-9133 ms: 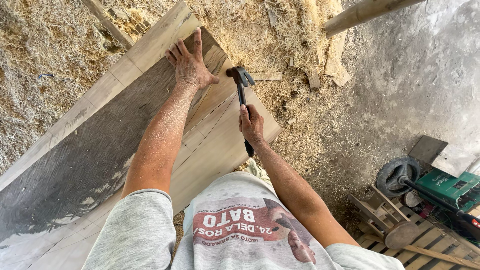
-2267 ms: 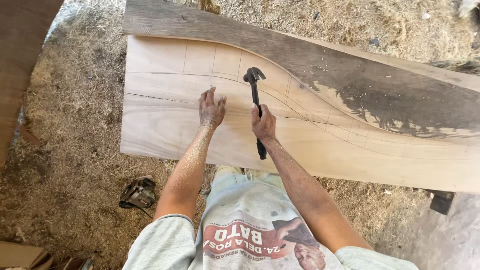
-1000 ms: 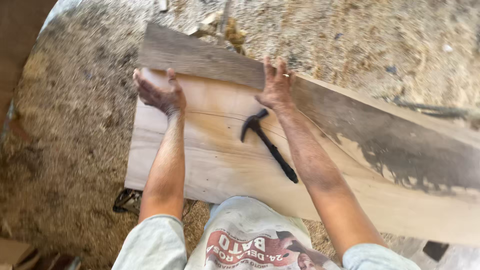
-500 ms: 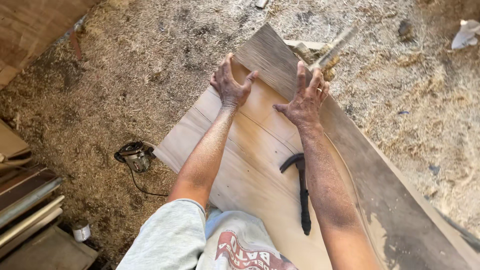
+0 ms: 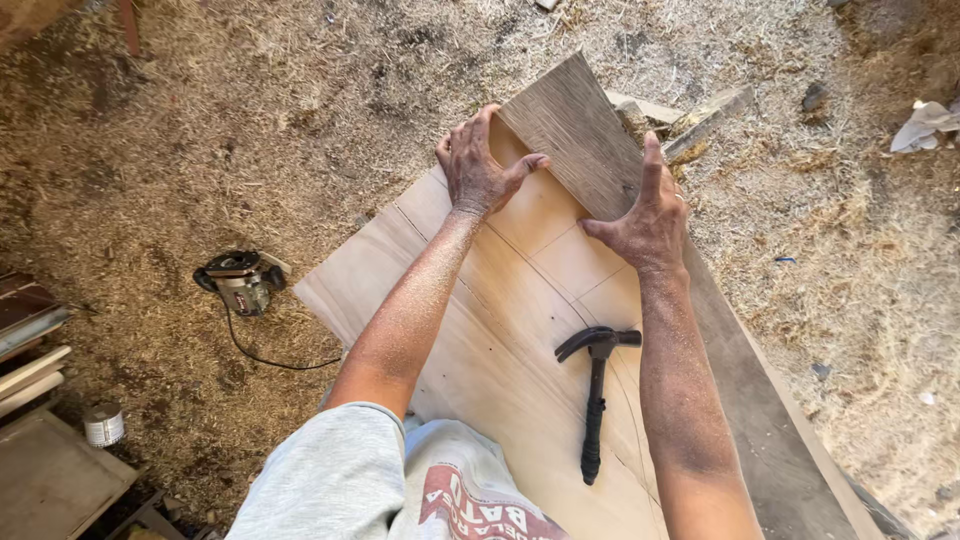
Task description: The person measures a plywood panel with a tape measure and marks lines on it, then aligns a dark hardwood board on top of the plywood and hammers along its edge. The person then uses a jigsaw to cut the plywood along a curved marked line.
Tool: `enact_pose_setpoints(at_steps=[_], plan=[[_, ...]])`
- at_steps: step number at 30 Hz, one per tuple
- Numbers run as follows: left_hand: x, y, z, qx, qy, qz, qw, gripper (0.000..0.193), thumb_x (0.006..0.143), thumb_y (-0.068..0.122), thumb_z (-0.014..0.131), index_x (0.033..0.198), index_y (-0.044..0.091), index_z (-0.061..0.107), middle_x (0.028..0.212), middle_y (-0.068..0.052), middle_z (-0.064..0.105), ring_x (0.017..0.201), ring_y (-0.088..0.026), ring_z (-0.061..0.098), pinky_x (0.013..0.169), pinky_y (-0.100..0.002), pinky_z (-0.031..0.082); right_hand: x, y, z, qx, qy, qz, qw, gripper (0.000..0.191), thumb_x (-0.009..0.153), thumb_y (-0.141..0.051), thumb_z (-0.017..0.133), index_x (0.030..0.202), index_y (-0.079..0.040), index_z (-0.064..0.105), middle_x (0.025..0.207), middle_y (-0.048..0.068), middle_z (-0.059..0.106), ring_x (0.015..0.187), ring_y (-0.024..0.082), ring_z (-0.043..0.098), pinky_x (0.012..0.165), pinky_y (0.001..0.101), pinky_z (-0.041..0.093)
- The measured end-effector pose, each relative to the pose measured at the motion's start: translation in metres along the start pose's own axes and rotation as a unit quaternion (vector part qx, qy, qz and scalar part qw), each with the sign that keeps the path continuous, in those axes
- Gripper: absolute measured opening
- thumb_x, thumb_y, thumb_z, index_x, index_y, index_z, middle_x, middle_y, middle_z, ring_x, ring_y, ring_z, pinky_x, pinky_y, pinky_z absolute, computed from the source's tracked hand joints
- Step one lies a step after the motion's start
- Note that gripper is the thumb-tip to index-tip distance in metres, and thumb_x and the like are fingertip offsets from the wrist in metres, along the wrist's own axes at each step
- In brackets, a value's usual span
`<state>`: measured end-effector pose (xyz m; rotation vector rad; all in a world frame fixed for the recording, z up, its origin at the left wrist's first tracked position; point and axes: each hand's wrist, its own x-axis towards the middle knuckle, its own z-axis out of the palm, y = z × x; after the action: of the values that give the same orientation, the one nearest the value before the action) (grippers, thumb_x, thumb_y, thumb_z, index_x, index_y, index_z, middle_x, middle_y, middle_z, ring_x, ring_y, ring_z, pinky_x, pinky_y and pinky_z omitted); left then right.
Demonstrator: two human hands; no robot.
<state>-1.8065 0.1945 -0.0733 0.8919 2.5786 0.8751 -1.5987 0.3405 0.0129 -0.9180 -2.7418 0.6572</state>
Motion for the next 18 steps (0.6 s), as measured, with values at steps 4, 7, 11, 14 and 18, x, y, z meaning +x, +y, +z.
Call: enact_pose_setpoints(at_steps=[4, 7, 11, 14, 18], plan=[[-0.002, -0.007, 0.008, 0.006, 0.034, 0.031, 0.999, 0.115, 0.069, 0.099, 0.063, 0.148, 0.017, 0.044, 0.128, -0.008, 0.061, 0.127, -0.023, 0.053, 0.116, -0.055, 0.026, -0.003, 0.007, -0.002, -0.015, -0.071, 0.072, 0.995, 0.139, 0.053, -0.041, 0.104, 0.16, -0.012, 0.02, 0.126, 0.026, 0.063, 0.112, 0.039, 0.068, 0.096, 0.0468, 0.059], [-0.003, -0.008, 0.012, 0.016, 0.027, 0.018, 0.999, 0.116, 0.065, 0.1, 0.063, 0.146, 0.019, 0.045, 0.127, -0.007, 0.061, 0.127, -0.022, 0.053, 0.116, -0.054, 0.026, -0.002, 0.011, -0.001, -0.038, -0.078, 0.072, 0.994, 0.128, 0.057, -0.036, 0.102, 0.156, -0.004, 0.028, 0.122, 0.026, 0.062, 0.108, 0.038, 0.068, 0.093, 0.0455, 0.06], [-0.003, -0.007, 0.013, 0.005, 0.014, -0.001, 1.0, 0.117, 0.064, 0.101, 0.061, 0.146, 0.02, 0.046, 0.126, -0.006, 0.062, 0.126, -0.021, 0.054, 0.116, -0.053, 0.027, -0.002, 0.014, 0.0, -0.037, -0.07, 0.053, 0.995, 0.122, 0.058, -0.032, 0.1, 0.154, 0.001, 0.031, 0.117, 0.025, 0.062, 0.104, 0.038, 0.068, 0.092, 0.0456, 0.06], [-0.003, -0.005, 0.013, 0.009, 0.021, 0.008, 1.0, 0.117, 0.064, 0.101, 0.061, 0.146, 0.019, 0.046, 0.127, -0.006, 0.062, 0.126, -0.021, 0.053, 0.116, -0.053, 0.027, -0.002, 0.015, -0.001, -0.037, -0.066, 0.051, 0.996, 0.122, 0.059, -0.032, 0.099, 0.154, 0.002, 0.031, 0.117, 0.024, 0.062, 0.103, 0.037, 0.068, 0.091, 0.0452, 0.06], [-0.003, -0.002, 0.011, 0.006, 0.019, 0.002, 1.0, 0.118, 0.063, 0.101, 0.061, 0.147, 0.019, 0.046, 0.128, -0.005, 0.062, 0.128, -0.021, 0.052, 0.116, -0.052, 0.026, -0.001, 0.014, -0.002, -0.034, -0.081, 0.077, 0.993, 0.121, 0.058, -0.031, 0.097, 0.155, 0.0, 0.032, 0.115, 0.023, 0.062, 0.103, 0.035, 0.068, 0.09, 0.044, 0.06]])
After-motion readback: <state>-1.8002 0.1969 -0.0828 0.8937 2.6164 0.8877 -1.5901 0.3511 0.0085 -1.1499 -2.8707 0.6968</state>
